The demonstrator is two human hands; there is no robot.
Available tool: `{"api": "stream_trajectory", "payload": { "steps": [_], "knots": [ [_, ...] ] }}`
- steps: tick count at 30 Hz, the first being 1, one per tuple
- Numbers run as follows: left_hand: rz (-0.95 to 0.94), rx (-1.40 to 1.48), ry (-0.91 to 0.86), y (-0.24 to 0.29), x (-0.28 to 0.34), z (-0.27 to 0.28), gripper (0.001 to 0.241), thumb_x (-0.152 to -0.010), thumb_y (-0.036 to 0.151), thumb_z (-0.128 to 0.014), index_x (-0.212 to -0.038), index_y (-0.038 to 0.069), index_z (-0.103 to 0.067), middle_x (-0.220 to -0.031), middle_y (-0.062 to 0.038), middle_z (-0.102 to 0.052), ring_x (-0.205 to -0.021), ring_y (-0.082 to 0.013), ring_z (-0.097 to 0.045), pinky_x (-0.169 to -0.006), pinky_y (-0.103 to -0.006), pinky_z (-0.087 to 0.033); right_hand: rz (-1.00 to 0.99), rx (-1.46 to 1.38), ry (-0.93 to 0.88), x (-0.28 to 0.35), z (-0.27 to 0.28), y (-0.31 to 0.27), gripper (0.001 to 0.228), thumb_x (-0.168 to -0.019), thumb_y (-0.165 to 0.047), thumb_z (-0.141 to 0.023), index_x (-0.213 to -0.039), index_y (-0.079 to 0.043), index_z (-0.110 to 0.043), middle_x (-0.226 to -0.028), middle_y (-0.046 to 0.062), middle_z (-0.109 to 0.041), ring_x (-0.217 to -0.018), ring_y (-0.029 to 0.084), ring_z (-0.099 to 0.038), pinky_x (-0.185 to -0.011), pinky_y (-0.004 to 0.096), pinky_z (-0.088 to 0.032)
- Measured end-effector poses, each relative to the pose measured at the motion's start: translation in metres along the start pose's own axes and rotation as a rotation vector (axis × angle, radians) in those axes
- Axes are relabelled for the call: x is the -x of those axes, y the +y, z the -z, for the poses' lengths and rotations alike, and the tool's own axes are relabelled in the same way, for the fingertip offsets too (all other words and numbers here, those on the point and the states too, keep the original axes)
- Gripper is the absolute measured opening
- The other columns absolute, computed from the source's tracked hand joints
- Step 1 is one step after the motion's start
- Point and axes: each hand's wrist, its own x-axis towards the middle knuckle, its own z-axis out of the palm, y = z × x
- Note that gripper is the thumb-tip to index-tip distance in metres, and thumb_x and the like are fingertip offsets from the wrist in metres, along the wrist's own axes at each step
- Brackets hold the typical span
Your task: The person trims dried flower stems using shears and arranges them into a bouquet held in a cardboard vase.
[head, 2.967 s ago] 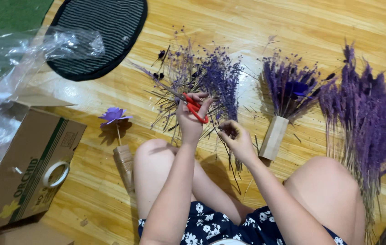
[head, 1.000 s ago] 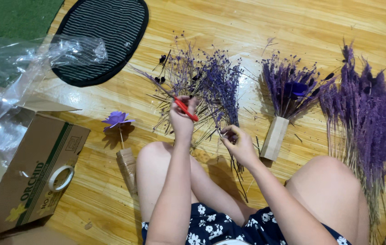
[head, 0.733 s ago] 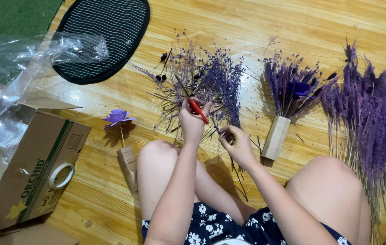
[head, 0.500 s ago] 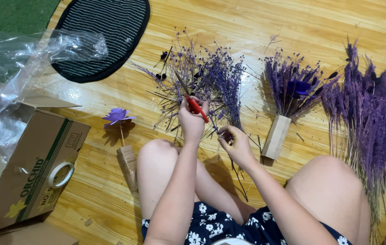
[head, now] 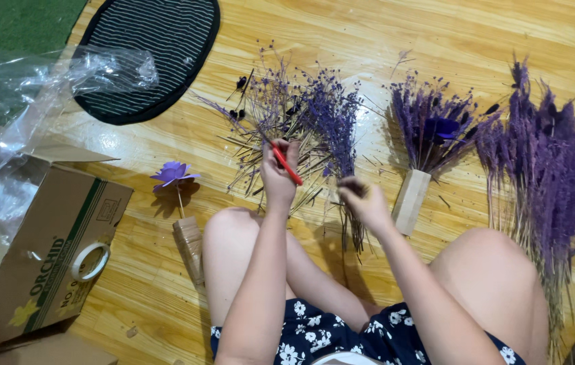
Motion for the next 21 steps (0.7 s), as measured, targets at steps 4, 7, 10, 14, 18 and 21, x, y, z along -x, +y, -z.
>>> {"api": "stream_trajectory", "payload": {
  "steps": [4, 7, 10, 14, 18, 21],
  "knots": [
    [0.099, -0.315, -0.264, 0.033, 0.028, 0.007, 0.025, -0.101, 0.039, -0.063, -0.109, 0.016, -0.058, -0.094, -0.016, -0.074, -0.098, -0.0336, -0.071, -0.091, -0.0466, -0.053, 0.0, -0.16, 0.055, -0.02, 0.035, -0.001, 0.016, -0.094, -0.007, -0.073, -0.11, -0.006, -0.075, -0.092, 0.005, -0.074, -0.078, 0.012, -0.067, -0.065, 0.025, -0.058],
    [0.059, -0.834, -0.572, 0.047, 0.048, 0.005, 0.032, -0.097, 0.04, -0.058, -0.108, 0.01, -0.059, -0.097, -0.025, -0.073, -0.099, -0.0492, -0.07, -0.087, -0.0625, -0.051, -0.04, -0.322, 0.105, -0.032, 0.059, 0.006, 0.014, -0.097, -0.008, -0.07, -0.111, -0.004, -0.073, -0.094, 0.007, -0.075, -0.078, 0.014, -0.071, -0.061, 0.021, -0.058],
    [-0.013, -1.098, -0.707, 0.022, 0.062, 0.005, 0.033, -0.096, 0.045, -0.057, -0.11, 0.016, -0.058, -0.091, -0.016, -0.075, -0.095, -0.0424, -0.074, -0.085, -0.0583, -0.055, -0.058, -0.406, 0.143, -0.04, 0.073, 0.012, 0.012, -0.099, -0.01, -0.07, -0.109, -0.004, -0.072, -0.093, 0.006, -0.074, -0.08, 0.013, -0.071, -0.062, 0.021, -0.059],
    [-0.116, -1.408, -0.787, 0.018, 0.079, -0.003, 0.041, -0.088, 0.047, -0.066, -0.112, 0.015, -0.06, -0.103, -0.011, -0.076, -0.094, -0.0376, -0.076, -0.083, -0.0556, -0.058, -0.05, -0.402, 0.124, -0.047, 0.081, 0.015, 0.01, -0.099, -0.01, -0.071, -0.106, -0.004, -0.073, -0.089, 0.009, -0.073, -0.079, 0.017, -0.073, -0.06, 0.022, -0.06],
    [-0.112, -1.49, -0.765, 0.01, 0.089, -0.004, 0.041, -0.087, 0.049, -0.069, -0.109, 0.014, -0.061, -0.099, -0.009, -0.076, -0.092, -0.035, -0.077, -0.081, -0.0524, -0.06, -0.068, -0.386, 0.106, -0.051, 0.077, 0.019, 0.008, -0.097, -0.01, -0.074, -0.104, -0.007, -0.073, -0.09, 0.009, -0.075, -0.078, 0.016, -0.073, -0.06, 0.021, -0.06],
    [-0.114, -1.442, -0.71, 0.003, 0.092, -0.002, 0.04, -0.089, 0.048, -0.066, -0.11, 0.014, -0.06, -0.1, -0.009, -0.076, -0.092, -0.0353, -0.076, -0.082, -0.0524, -0.059, -0.07, -0.386, 0.094, -0.049, 0.072, 0.019, 0.009, -0.096, -0.011, -0.075, -0.104, -0.006, -0.074, -0.088, 0.009, -0.075, -0.077, 0.017, -0.073, -0.06, 0.023, -0.06]
  ]
}}
